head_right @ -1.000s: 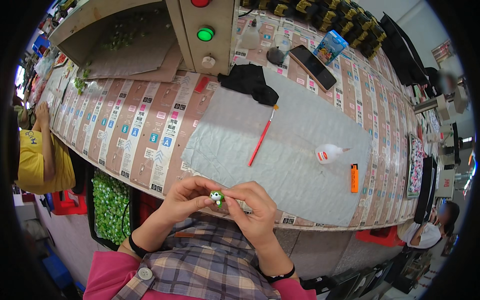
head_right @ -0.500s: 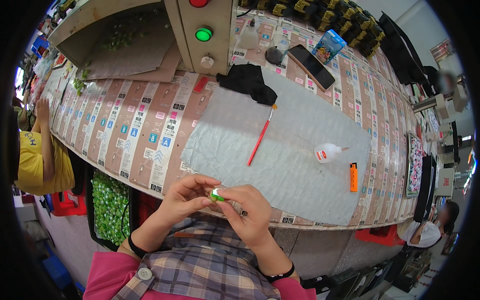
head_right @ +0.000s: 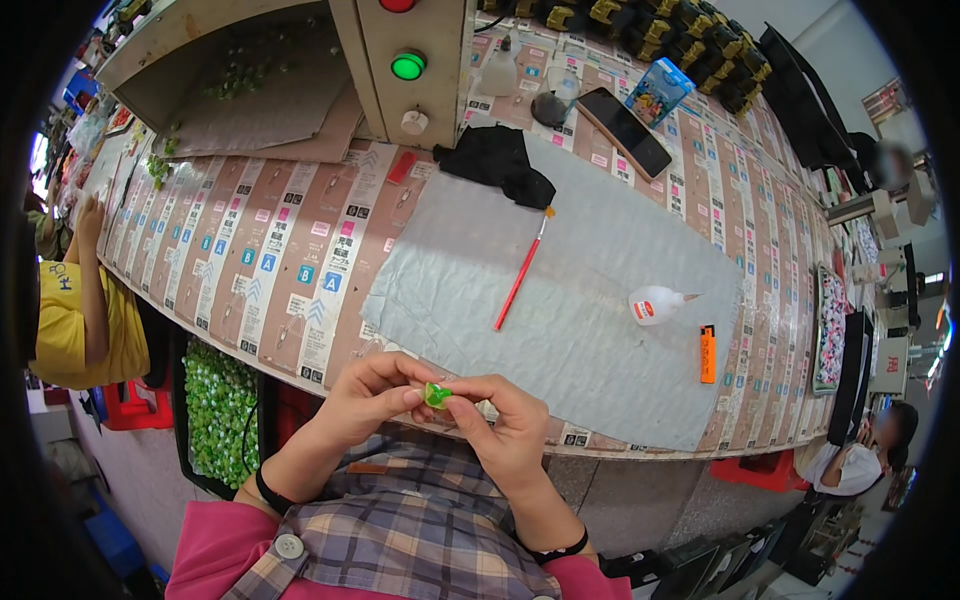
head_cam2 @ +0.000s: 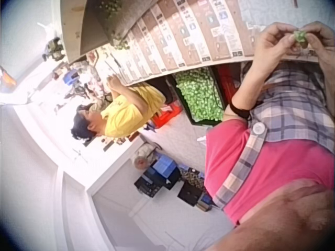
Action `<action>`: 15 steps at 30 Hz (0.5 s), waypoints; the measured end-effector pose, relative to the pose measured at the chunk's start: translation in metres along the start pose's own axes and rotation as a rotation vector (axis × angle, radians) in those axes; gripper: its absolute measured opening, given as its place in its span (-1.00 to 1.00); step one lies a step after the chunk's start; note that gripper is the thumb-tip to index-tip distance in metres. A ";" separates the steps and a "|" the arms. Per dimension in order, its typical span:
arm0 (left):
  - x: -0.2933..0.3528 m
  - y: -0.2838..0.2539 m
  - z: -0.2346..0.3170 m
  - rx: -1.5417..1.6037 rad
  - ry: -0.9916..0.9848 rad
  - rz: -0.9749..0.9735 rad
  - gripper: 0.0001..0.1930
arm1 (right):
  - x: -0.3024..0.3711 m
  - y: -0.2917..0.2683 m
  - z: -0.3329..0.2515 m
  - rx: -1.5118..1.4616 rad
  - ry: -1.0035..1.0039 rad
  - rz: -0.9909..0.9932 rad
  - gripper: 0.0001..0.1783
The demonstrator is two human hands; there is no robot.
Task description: Apply glue and assemble small green and white plastic toy components at a factory workbench.
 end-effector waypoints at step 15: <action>-0.001 0.002 -0.003 0.073 -0.081 0.018 -0.76 | -0.002 0.000 -0.001 -0.042 -0.054 -0.018 -0.85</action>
Point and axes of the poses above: each hand's wrist, its own x-axis away from the middle knuckle, its own y-axis out of the palm, z = x × y, the point moved 7 cm from there along -x, towards the middle knuckle, and after that the axes turned 12 degrees about -z, right-handed, at the moved point
